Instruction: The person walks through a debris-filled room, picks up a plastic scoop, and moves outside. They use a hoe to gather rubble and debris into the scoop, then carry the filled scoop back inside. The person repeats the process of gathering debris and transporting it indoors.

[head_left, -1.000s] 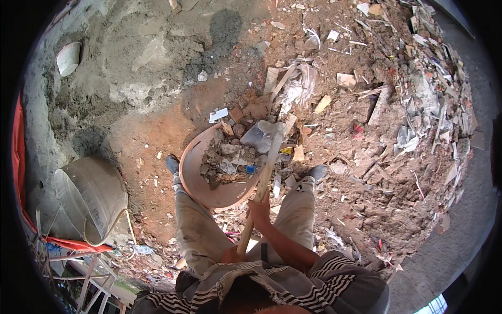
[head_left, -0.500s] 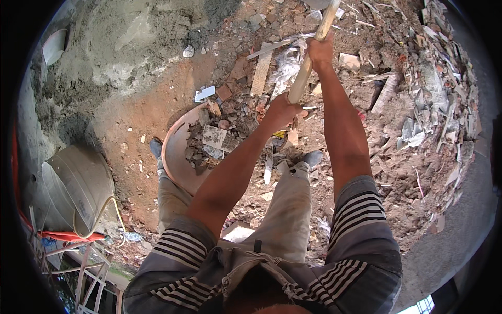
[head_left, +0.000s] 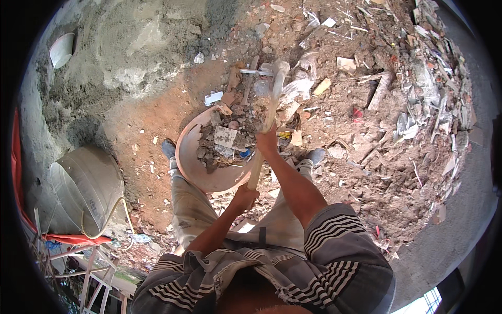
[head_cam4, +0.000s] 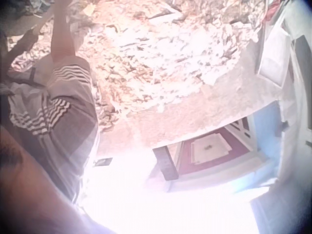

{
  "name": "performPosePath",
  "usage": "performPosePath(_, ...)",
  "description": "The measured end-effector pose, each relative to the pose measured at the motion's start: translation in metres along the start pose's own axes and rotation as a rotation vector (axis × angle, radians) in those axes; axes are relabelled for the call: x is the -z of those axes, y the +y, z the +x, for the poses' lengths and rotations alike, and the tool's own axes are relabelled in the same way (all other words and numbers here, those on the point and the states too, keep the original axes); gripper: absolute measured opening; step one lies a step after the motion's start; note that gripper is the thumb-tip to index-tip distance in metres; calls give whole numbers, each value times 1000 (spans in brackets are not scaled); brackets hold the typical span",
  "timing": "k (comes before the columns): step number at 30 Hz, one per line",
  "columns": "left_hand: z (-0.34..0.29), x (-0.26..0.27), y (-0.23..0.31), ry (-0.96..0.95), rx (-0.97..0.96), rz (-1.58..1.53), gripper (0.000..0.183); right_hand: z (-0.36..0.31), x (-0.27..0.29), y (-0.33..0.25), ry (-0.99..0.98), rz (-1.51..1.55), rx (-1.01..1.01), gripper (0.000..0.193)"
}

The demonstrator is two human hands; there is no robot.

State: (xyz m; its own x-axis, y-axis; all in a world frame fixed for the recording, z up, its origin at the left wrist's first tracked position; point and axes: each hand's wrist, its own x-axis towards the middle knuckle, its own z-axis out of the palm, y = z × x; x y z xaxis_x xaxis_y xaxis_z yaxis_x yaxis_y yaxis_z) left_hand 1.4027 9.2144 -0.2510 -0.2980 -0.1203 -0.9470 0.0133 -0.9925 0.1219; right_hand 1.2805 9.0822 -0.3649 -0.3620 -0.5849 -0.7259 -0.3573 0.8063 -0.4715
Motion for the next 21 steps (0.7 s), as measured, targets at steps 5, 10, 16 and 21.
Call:
performPosePath(5,-135,63,-34,110,108,511,43,-156,-28,13,-100,490,-236,76)
performPosePath(10,-220,94,-77,100,185,544,54,-251,-21,-13,-183,787,-579,47)
performPosePath(16,-107,41,0,98,-149,717,45,-133,54,-37,-84,933,-263,49)
performPosePath(21,66,-44,123,81,-579,605,45,59,136,-103,127,798,184,36)
